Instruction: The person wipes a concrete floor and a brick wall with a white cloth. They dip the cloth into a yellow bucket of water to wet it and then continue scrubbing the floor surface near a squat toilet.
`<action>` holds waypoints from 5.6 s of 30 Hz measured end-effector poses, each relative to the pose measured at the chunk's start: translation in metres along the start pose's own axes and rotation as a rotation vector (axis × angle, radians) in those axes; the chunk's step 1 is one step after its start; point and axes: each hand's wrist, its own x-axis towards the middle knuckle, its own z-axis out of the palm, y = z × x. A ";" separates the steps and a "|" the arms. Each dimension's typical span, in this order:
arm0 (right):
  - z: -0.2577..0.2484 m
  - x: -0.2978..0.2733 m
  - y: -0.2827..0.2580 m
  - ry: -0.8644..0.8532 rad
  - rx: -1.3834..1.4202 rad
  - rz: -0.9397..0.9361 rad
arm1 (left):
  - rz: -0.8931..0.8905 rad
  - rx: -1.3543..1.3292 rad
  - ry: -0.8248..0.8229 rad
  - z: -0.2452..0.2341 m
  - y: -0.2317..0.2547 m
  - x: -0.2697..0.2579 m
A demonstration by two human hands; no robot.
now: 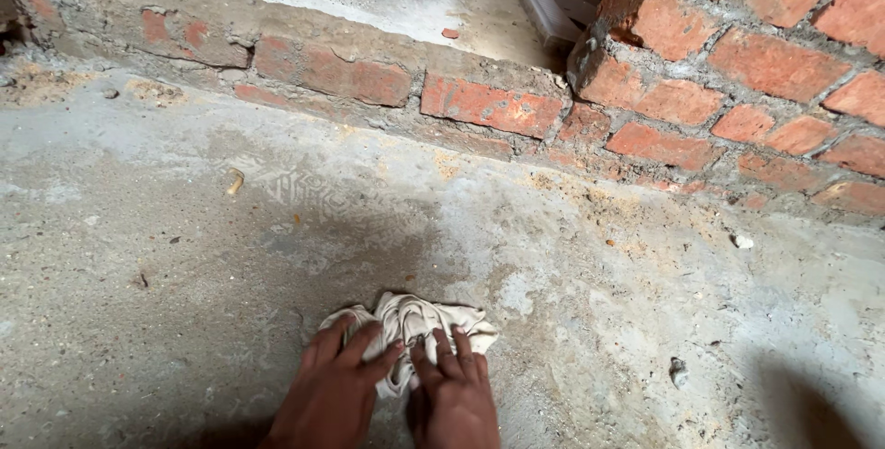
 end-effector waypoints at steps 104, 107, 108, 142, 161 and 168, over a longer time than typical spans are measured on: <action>-0.028 0.052 0.050 -0.324 -0.174 -0.402 | -0.291 0.414 -0.043 0.025 0.006 0.018; -0.052 0.053 0.073 -0.271 -0.185 -0.291 | -0.266 0.279 -0.054 0.035 0.043 0.034; -0.058 0.054 0.077 -0.264 -0.164 -0.233 | -0.286 0.169 -0.007 0.035 0.055 0.039; -0.069 0.054 0.093 -0.157 -0.178 -0.316 | -0.286 0.210 -0.067 -0.001 0.081 0.043; -0.043 0.040 -0.038 -0.508 0.061 -0.534 | -0.673 0.270 0.026 -0.066 0.000 -0.036; -0.055 0.064 0.029 -0.374 -0.257 -0.474 | -0.499 0.107 -0.115 -0.041 0.048 0.004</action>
